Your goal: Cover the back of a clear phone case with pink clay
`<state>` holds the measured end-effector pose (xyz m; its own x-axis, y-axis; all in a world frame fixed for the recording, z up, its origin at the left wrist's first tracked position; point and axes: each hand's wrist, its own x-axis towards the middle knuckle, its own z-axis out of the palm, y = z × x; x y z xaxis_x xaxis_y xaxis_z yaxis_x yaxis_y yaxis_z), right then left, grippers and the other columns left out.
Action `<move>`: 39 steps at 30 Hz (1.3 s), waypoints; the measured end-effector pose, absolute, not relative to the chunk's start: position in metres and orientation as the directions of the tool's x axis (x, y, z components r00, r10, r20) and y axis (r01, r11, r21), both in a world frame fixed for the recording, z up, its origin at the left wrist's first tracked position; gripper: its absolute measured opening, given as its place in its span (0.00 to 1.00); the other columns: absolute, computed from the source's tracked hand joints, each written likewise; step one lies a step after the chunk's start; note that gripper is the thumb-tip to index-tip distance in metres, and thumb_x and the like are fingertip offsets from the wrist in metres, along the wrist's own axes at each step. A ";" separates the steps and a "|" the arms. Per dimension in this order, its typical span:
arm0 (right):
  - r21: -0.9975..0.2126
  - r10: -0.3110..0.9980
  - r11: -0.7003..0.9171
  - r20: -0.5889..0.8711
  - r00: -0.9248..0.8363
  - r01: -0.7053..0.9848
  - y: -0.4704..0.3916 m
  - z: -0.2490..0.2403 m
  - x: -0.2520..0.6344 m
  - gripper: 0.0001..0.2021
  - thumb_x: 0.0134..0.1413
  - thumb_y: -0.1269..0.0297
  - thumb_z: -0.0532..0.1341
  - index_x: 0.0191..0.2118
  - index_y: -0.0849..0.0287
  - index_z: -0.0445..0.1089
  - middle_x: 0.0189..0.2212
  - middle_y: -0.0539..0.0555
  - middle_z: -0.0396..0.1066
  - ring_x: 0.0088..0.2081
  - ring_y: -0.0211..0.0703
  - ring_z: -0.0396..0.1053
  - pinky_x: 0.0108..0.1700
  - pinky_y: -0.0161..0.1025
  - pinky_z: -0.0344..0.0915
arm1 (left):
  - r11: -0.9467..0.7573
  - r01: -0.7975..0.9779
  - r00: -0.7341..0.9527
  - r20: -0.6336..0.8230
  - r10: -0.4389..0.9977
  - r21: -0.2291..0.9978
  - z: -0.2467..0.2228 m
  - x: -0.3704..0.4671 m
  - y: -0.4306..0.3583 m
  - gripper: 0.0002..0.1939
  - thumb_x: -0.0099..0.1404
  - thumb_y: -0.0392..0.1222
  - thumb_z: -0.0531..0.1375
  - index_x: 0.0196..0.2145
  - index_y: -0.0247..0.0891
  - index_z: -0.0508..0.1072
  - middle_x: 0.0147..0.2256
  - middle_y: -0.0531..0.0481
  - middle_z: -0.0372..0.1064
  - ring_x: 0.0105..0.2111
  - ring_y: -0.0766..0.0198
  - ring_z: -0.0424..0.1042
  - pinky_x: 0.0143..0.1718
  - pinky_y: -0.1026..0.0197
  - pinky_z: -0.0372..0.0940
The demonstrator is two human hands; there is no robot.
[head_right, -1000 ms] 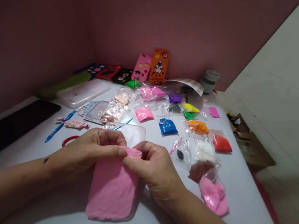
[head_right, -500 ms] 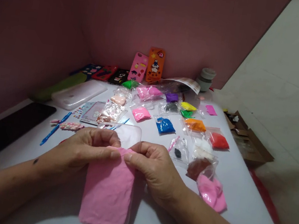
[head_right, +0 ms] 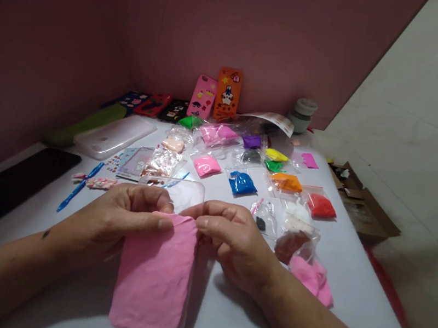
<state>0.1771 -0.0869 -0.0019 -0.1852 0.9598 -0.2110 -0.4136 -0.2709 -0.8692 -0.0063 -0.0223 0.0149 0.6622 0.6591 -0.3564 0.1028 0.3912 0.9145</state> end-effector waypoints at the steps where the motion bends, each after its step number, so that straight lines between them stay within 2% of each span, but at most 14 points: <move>1: -0.871 0.965 -0.255 -0.202 -0.167 -0.419 -0.086 -0.001 0.178 0.09 0.44 0.65 0.66 0.32 0.64 0.75 0.25 0.53 0.71 0.27 0.37 0.65 0.33 0.35 0.58 | 0.389 0.107 0.662 -0.358 0.659 0.915 0.015 -0.006 -0.023 0.10 0.54 0.40 0.68 0.26 0.34 0.70 0.20 0.55 0.67 0.19 0.75 0.63 0.20 0.72 0.53; 4: -0.909 0.977 -0.210 -0.186 -0.100 -0.361 -0.086 -0.003 0.177 0.08 0.45 0.64 0.68 0.28 0.63 0.73 0.22 0.49 0.67 0.26 0.35 0.61 0.31 0.34 0.55 | 0.389 0.119 0.674 -0.362 0.644 0.913 0.015 -0.005 -0.023 0.11 0.54 0.41 0.67 0.26 0.34 0.69 0.21 0.55 0.66 0.19 0.74 0.62 0.20 0.71 0.54; 10: -0.956 0.981 -0.191 -0.189 -0.032 -0.223 -0.086 -0.010 0.171 0.10 0.46 0.64 0.69 0.24 0.61 0.68 0.22 0.46 0.63 0.26 0.35 0.57 0.29 0.35 0.51 | 0.339 0.191 0.682 -0.373 0.629 0.921 0.018 -0.004 -0.021 0.10 0.56 0.41 0.65 0.25 0.34 0.68 0.21 0.55 0.65 0.20 0.74 0.61 0.21 0.70 0.53; 15: -0.951 0.980 -0.197 -0.195 -0.032 -0.237 -0.088 -0.011 0.173 0.07 0.49 0.68 0.64 0.24 0.62 0.68 0.21 0.47 0.61 0.26 0.35 0.55 0.29 0.36 0.49 | 0.315 0.200 0.672 -0.364 0.645 0.928 0.018 -0.004 -0.022 0.10 0.56 0.41 0.65 0.26 0.34 0.69 0.22 0.55 0.66 0.21 0.74 0.63 0.21 0.71 0.54; 20: -0.945 0.981 -0.192 -0.185 -0.051 -0.266 -0.088 -0.011 0.175 0.06 0.49 0.68 0.63 0.25 0.62 0.69 0.20 0.47 0.61 0.24 0.33 0.54 0.28 0.35 0.48 | 0.370 0.164 0.648 -0.382 0.658 0.915 0.014 -0.003 -0.023 0.09 0.55 0.40 0.66 0.26 0.34 0.70 0.21 0.55 0.67 0.20 0.75 0.63 0.21 0.71 0.54; 25: -0.947 0.982 -0.186 -0.167 -0.094 -0.261 -0.086 -0.009 0.177 0.07 0.51 0.66 0.63 0.26 0.63 0.71 0.19 0.48 0.65 0.22 0.33 0.58 0.27 0.34 0.50 | 0.405 0.136 0.644 -0.391 0.657 0.904 0.015 -0.004 -0.022 0.09 0.54 0.40 0.67 0.26 0.34 0.70 0.21 0.54 0.67 0.19 0.74 0.63 0.21 0.71 0.54; 30: -0.922 0.980 -0.188 -0.153 -0.127 -0.338 -0.084 -0.005 0.177 0.09 0.51 0.63 0.62 0.26 0.63 0.72 0.19 0.49 0.66 0.23 0.36 0.62 0.28 0.35 0.55 | 0.395 0.131 0.631 -0.384 0.674 0.909 0.016 -0.006 -0.022 0.09 0.53 0.39 0.67 0.25 0.34 0.70 0.20 0.54 0.67 0.19 0.73 0.63 0.21 0.70 0.54; 34: -0.946 0.981 -0.184 -0.159 -0.113 -0.266 -0.085 -0.011 0.178 0.07 0.45 0.66 0.68 0.26 0.61 0.70 0.21 0.47 0.66 0.25 0.35 0.60 0.29 0.34 0.53 | 0.368 0.148 0.637 -0.373 0.675 0.918 0.016 -0.006 -0.021 0.09 0.54 0.40 0.66 0.26 0.35 0.70 0.21 0.54 0.67 0.19 0.73 0.63 0.20 0.70 0.54; 39: -0.965 0.984 -0.166 -0.147 -0.103 -0.204 -0.087 -0.017 0.180 0.05 0.49 0.69 0.66 0.26 0.61 0.70 0.23 0.48 0.65 0.27 0.36 0.59 0.31 0.36 0.52 | 0.338 0.191 0.634 -0.379 0.674 0.922 0.019 -0.005 -0.021 0.08 0.54 0.40 0.66 0.25 0.34 0.70 0.20 0.55 0.66 0.19 0.74 0.62 0.20 0.70 0.53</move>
<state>0.1801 -0.0873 -0.0171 -0.1034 0.9836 -0.1474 -0.2039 -0.1660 -0.9648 -0.0046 -0.0210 0.0190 0.6339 0.6743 -0.3788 0.1915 0.3378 0.9216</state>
